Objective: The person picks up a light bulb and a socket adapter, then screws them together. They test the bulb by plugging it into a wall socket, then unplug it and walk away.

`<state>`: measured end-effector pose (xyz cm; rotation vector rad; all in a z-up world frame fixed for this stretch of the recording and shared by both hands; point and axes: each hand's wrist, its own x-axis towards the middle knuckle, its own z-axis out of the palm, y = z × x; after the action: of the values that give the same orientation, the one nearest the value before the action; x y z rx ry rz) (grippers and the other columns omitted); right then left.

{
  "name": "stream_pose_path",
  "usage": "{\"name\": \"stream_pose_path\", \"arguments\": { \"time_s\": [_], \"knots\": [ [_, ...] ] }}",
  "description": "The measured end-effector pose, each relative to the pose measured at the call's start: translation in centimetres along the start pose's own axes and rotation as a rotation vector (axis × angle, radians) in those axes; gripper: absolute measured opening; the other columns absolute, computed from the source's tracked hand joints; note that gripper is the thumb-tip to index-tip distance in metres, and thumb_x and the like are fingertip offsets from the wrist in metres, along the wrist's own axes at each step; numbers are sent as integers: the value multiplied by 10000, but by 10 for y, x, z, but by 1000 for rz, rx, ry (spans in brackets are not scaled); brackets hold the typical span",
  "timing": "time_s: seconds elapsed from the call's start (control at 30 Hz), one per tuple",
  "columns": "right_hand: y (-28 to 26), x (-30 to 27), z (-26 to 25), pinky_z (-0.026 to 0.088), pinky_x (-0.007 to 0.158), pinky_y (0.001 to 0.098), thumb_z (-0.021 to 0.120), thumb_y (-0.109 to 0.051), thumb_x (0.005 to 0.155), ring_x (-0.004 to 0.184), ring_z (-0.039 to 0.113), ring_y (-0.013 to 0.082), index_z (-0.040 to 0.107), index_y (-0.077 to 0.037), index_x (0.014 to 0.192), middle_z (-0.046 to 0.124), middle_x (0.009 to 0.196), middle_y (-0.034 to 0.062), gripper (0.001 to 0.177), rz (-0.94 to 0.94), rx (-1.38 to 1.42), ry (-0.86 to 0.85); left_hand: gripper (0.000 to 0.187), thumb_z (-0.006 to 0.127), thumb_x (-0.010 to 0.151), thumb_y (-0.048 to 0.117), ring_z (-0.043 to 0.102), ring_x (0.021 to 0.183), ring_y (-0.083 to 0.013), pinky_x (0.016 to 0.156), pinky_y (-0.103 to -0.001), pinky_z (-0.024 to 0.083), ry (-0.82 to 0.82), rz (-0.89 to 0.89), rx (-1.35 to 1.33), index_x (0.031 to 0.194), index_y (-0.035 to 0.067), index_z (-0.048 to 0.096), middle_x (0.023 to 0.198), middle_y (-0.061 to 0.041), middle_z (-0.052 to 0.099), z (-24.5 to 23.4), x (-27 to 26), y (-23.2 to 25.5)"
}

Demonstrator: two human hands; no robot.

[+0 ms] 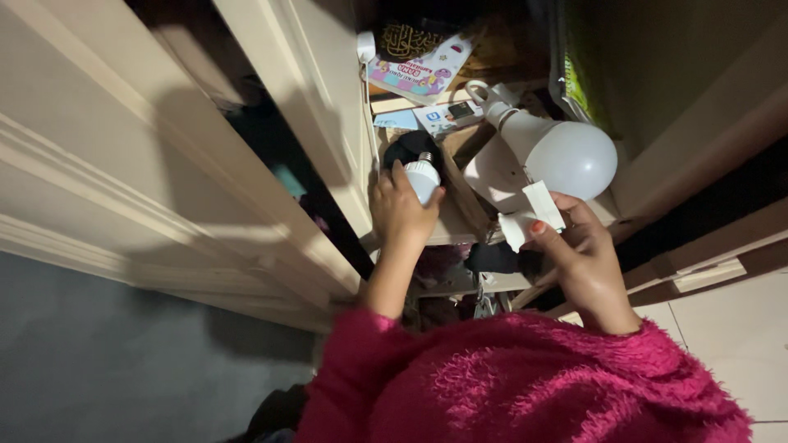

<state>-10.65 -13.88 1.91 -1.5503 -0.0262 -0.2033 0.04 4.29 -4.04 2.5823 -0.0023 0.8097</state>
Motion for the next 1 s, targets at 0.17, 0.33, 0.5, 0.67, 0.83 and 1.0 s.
{"name": "stream_pose_path", "arguments": {
  "time_s": [0.17, 0.33, 0.5, 0.67, 0.83, 1.0],
  "knots": [
    [-1, -5, 0, 432, 727, 244, 547, -127, 804, 817, 541, 122, 475, -23, 1137, 573, 941, 62, 356, 44, -69, 2, 713, 673, 655, 378, 530, 913, -362, 742, -418, 455, -191, -205, -182, 1194, 1, 396, 1019, -222, 514, 4, 0, 0],
    [-1, -7, 3, 410, 794, 231, 526, -143, 824, 897, 514, 101, 458, -27, 1166, 553, 1012, 43, 368, -8, -15, -28, 641, 651, 728, 341, 533, 976, -302, 819, -379, 438, 74, -86, -522, 1201, -12, 400, 1102, -183, 516, -1, -15, 0],
    [-4, -4, 3, 408, 826, 234, 525, -133, 825, 931, 516, 111, 433, -23, 1181, 545, 1041, 45, 384, -43, 44, -54, 570, 597, 779, 289, 482, 1024, -224, 870, -348, 397, -166, -301, -1551, 1226, 4, 389, 1133, -128, 490, 1, -27, 5],
    [-6, 1, -8, 444, 804, 303, 510, -60, 824, 877, 536, 152, 438, -35, 1175, 541, 1004, 77, 359, -81, 137, -64, 616, 624, 753, 331, 436, 1133, -175, 961, -319, 359, -459, -256, -1982, 1245, 74, 358, 1194, -68, 459, 1, -36, 2],
    [-10, 2, -15, 427, 904, 361, 486, -25, 911, 936, 510, 175, 432, -13, 1172, 515, 1030, 109, 267, -163, 434, -102, 643, 655, 721, 356, 478, 1063, -193, 909, -340, 398, -689, -116, -1952, 1224, 51, 395, 1127, -84, 494, -17, -31, -6],
    [-16, -1, -14, 406, 917, 384, 468, -67, 869, 1050, 500, 207, 399, -30, 1222, 508, 1135, 110, 362, -82, 537, -129, 555, 646, 734, 274, 506, 1020, -163, 890, -293, 419, -787, 120, -1686, 1187, 15, 458, 1087, -83, 518, -45, -20, -2]
  ]
}}
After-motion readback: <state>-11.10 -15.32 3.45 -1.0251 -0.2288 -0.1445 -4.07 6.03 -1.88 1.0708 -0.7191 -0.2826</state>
